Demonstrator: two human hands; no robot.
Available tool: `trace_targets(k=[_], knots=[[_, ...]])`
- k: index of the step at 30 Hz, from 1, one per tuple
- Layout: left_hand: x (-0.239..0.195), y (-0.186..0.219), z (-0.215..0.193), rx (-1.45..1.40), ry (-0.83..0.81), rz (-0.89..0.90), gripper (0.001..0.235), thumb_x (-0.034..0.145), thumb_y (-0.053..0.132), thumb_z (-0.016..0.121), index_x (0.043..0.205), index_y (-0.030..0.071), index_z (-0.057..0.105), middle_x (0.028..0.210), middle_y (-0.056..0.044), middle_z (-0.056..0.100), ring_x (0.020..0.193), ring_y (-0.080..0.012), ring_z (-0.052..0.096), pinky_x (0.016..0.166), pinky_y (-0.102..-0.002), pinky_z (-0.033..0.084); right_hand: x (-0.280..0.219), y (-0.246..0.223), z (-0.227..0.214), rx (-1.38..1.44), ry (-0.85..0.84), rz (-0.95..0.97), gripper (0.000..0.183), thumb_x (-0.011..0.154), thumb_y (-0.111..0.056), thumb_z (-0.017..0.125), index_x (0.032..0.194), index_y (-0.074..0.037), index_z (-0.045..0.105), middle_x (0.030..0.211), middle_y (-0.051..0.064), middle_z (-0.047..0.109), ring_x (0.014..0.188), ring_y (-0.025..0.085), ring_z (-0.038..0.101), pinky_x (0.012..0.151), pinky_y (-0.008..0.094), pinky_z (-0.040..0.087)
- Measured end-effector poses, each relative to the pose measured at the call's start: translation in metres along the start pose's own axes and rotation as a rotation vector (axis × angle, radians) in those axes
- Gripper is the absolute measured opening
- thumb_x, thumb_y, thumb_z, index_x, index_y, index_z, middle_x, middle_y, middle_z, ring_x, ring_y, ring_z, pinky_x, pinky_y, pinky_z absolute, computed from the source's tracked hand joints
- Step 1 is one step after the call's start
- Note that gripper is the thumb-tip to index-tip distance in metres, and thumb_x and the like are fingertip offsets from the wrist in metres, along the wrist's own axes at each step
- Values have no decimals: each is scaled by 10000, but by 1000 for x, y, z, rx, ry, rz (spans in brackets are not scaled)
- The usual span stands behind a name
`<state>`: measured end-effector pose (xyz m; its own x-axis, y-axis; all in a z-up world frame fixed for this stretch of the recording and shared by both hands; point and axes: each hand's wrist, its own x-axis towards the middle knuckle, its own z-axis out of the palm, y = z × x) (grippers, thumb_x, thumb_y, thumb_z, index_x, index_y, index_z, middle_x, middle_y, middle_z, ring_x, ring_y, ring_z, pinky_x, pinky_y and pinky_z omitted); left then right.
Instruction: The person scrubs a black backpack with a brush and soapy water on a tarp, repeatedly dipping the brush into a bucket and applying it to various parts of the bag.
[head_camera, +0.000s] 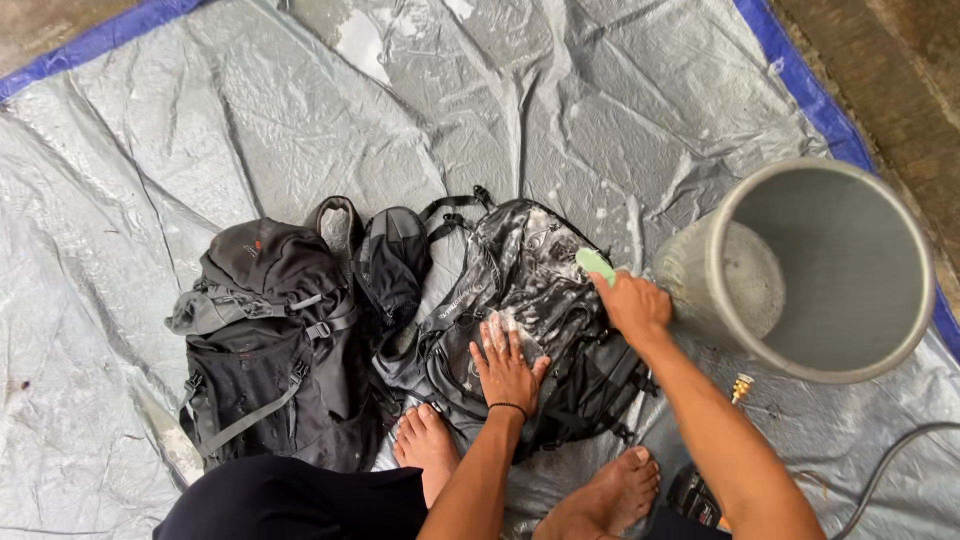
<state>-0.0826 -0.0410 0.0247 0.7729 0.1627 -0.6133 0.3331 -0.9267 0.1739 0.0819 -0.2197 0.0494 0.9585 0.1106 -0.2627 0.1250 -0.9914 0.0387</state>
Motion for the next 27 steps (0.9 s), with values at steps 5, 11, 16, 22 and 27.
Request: trace_targets(k=[5,11,16,22,27], knots=[[5,1,6,23,15,-1,946,1059,778,179,1753,140,108,1832,-163,-82,1661,-424,-160,1303,-677,-103,-63,-50,29,113,-133,-38,736,1047,-719,402,1042,-52,713,903,244,802,916,442,815,779,560,639],[-10,5,19,71,186,-13,869,1066,739,249,1677,123,289,1805,-195,106,1664,-444,-35,1295,-679,-23,-47,11,10,0,-148,76,756,1048,-691,425,1102,-29,787,950,231,818,970,415,814,817,541,641],[17,35,2,-46,428,76,585,1031,568,561,1454,165,532,1414,-132,587,1360,-313,490,1086,-520,354,-72,10,18,292,-212,374,942,1002,-860,305,1206,-75,784,1248,221,798,1233,420,736,989,566,597],[58,25,-39,-434,498,104,332,978,492,575,878,206,709,792,-65,724,817,-314,781,782,-515,519,-148,-41,73,533,189,370,482,1061,-505,506,1379,-144,515,898,290,768,968,530,769,904,630,593],[45,10,-53,-656,524,320,242,970,355,679,913,120,693,787,-144,732,852,-425,765,762,-529,583,-136,-66,78,436,205,-39,430,1059,-420,538,1355,-121,626,999,208,653,833,545,744,697,644,633]])
